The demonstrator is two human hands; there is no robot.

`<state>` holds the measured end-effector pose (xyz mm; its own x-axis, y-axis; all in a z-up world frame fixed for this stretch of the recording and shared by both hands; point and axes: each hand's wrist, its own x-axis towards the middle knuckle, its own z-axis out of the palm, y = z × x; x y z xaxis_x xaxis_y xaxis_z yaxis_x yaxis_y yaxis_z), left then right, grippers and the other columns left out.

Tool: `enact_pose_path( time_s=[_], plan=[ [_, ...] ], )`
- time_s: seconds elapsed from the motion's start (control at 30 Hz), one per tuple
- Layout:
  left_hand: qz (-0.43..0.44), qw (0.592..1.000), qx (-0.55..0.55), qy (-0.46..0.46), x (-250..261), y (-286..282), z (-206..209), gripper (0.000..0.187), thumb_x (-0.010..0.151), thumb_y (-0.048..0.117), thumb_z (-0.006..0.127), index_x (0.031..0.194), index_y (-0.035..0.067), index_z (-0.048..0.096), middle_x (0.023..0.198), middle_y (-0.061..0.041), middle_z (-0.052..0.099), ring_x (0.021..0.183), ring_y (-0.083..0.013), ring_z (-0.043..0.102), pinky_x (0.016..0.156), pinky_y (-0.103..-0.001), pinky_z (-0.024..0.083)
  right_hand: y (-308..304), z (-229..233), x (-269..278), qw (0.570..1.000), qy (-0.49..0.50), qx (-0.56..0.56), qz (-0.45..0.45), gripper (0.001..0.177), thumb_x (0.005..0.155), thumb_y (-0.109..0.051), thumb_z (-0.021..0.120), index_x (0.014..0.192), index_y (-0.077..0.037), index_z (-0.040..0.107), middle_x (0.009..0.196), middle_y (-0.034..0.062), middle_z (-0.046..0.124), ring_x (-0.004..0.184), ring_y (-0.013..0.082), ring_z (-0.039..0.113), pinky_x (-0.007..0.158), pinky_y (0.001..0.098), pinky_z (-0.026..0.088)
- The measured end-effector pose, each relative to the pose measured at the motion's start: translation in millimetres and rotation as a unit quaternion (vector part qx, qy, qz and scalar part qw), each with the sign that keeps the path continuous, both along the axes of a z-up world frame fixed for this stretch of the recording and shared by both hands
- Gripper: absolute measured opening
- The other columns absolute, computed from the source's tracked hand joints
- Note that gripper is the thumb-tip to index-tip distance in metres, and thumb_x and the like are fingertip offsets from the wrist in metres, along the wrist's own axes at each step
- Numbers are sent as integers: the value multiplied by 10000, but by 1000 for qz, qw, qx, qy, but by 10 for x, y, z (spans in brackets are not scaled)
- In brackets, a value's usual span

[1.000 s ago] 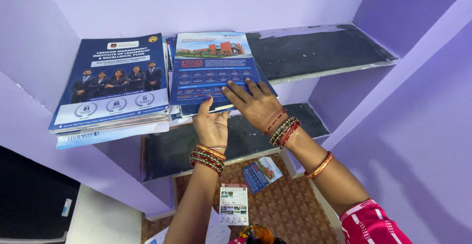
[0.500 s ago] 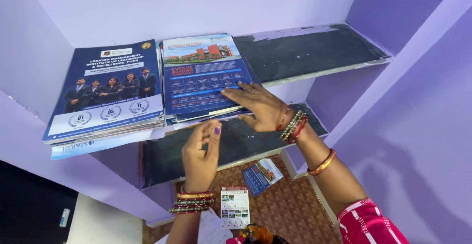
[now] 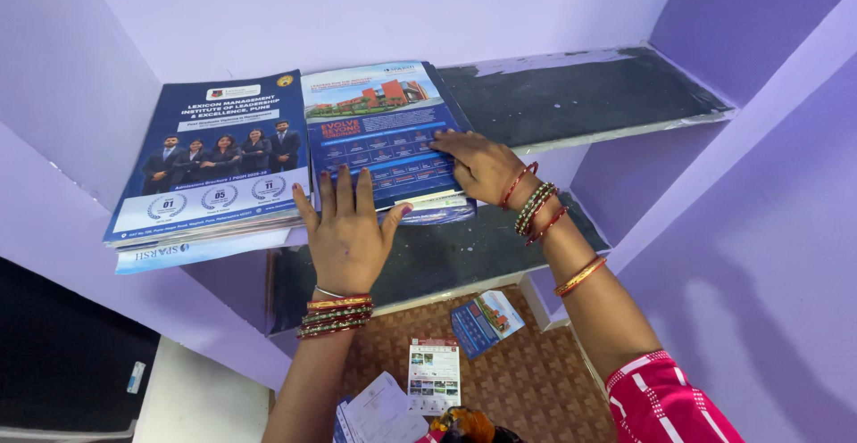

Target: The person gathers various educational brochures and papers from the floor, organizes them into stacks, and places the stacks onto a shelf.

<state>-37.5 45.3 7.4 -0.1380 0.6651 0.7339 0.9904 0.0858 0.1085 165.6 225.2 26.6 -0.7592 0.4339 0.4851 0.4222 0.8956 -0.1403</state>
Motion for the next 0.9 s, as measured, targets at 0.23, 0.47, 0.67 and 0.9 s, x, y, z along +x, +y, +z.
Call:
enact_pose_path(
  time_s=[0.23, 0.47, 0.67, 0.9],
  plan=[
    [-3, 1000, 4, 6, 19, 3, -22, 731, 953, 633, 619, 1358, 24, 610, 1410, -230, 579, 1362, -427, 515, 1169, -699, 229, -14, -8, 8, 1000, 19, -3, 18, 485, 908, -55, 510, 1385, -77, 592, 1474, 180, 573, 1383, 356, 518, 1192, 489, 345],
    [-23, 999, 38, 7, 50, -52, -10, 772, 852, 627, 638, 1414, 101, 575, 1527, -174, 512, 1443, -400, 386, 1113, -741, 161, -337, 108, 140, 963, 240, -103, 61, 517, 916, -9, 551, 1430, -64, 551, 1441, 181, 614, 1330, 370, 622, 1137, 425, 486],
    [-18, 999, 10, 25, -86, 15, -138, 636, 873, 428, 740, 1435, 173, 585, 1466, -56, 563, 1420, -307, 456, 1197, -710, 132, -468, -87, -118, 956, 289, -54, -4, 387, 919, 32, 517, 1249, -67, 694, 1280, 118, 730, 1296, 324, 655, 1206, 451, 419],
    [15, 999, 4, 37, -107, 52, -191, 714, 751, 226, 818, 1431, 200, 605, 1420, -16, 599, 1375, -263, 511, 1228, -655, 139, -416, -136, -186, 956, 290, -29, 6, 340, 913, 40, 479, 1149, -43, 709, 1213, 108, 741, 1264, 299, 668, 1192, 505, 413]
  ],
)
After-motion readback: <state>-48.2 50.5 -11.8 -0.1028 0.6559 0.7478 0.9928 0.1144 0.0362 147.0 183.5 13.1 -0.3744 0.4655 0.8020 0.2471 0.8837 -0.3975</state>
